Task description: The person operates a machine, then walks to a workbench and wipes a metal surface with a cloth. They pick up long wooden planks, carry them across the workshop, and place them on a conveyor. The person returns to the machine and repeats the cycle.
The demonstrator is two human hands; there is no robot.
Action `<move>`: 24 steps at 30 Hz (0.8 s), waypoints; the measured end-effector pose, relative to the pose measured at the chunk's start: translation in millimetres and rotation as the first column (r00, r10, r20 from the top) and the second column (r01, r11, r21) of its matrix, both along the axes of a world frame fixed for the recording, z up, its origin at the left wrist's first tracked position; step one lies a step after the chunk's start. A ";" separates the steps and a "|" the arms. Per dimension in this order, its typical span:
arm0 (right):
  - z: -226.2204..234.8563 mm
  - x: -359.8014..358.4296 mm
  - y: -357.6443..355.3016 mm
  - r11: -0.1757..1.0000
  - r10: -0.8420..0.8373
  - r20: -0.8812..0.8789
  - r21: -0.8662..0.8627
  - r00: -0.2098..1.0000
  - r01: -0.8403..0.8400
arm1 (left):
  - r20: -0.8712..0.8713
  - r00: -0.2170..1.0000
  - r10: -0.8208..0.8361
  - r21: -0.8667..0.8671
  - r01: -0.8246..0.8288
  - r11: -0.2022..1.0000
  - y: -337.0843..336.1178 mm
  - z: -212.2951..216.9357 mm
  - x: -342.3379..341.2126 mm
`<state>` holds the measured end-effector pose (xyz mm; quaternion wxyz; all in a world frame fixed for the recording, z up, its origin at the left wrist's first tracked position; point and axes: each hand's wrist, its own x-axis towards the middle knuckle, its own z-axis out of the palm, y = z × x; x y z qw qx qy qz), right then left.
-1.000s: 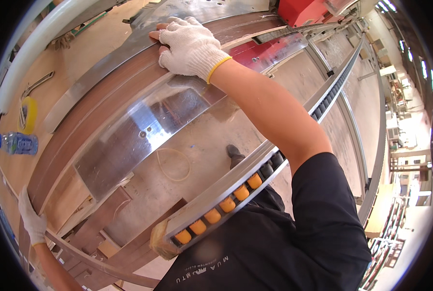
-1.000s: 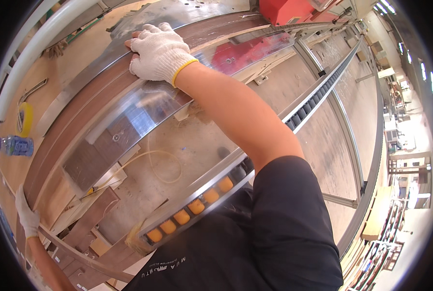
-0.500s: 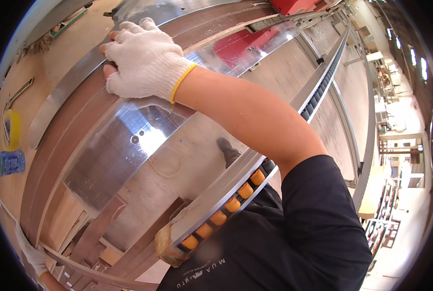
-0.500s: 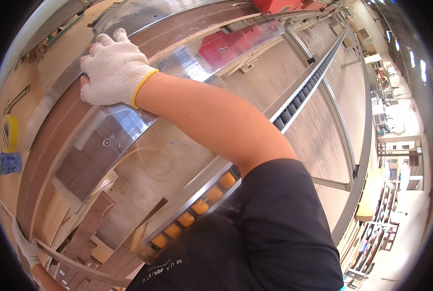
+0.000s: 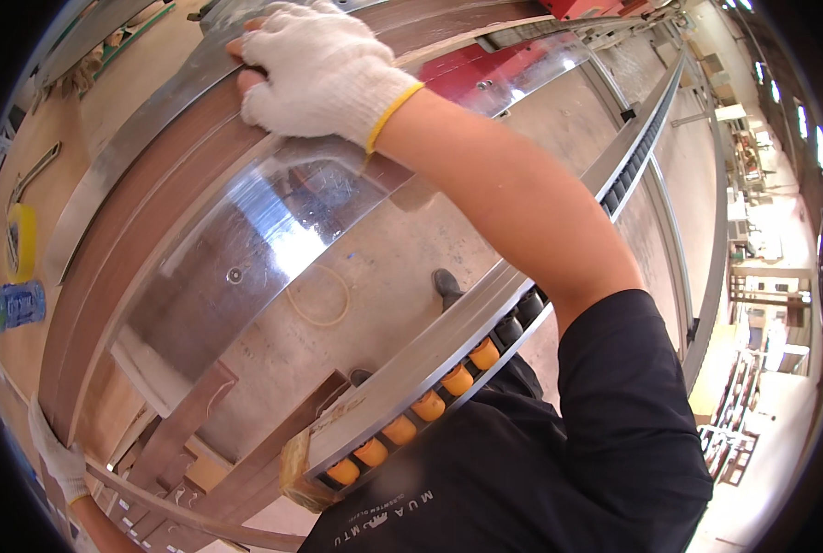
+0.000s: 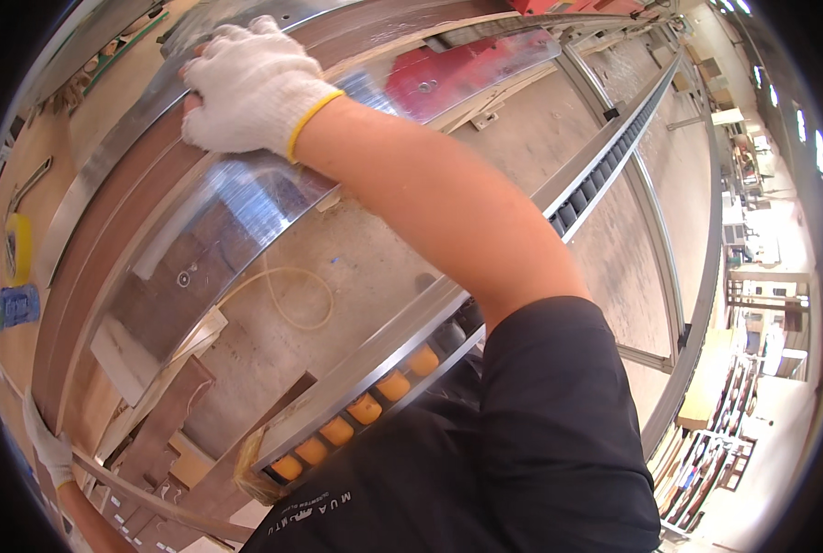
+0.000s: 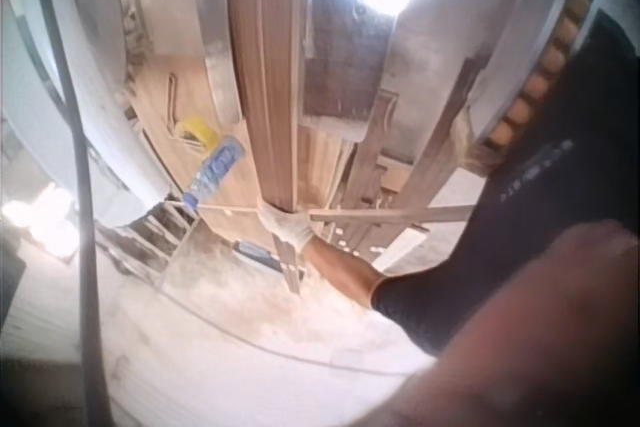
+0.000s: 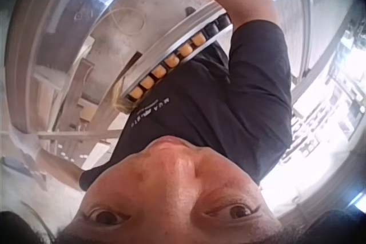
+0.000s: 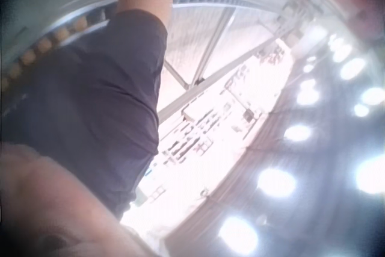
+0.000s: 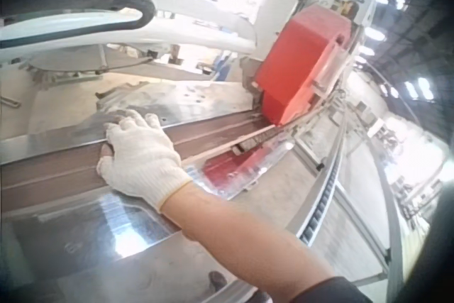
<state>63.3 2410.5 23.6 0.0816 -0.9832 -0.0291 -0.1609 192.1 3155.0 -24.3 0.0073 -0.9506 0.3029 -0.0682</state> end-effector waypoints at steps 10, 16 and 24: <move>-5.8 -14.2 -85.6 0.987 -0.152 0.049 -0.037 0.987 0.154 | 0.012 1.000 -0.013 -0.026 0.013 1.000 -126.8 0.2 -12.3; -26.8 -9.8 -89.8 0.978 0.074 0.202 -0.205 0.977 -0.032 | 0.098 0.986 0.132 0.030 -0.135 0.990 -181.9 20.9 -43.7; 11.2 -22.3 -94.5 0.966 -0.058 0.152 -0.239 0.987 0.094 | 0.101 0.995 0.011 -0.096 -0.001 0.995 -279.8 34.1 -57.0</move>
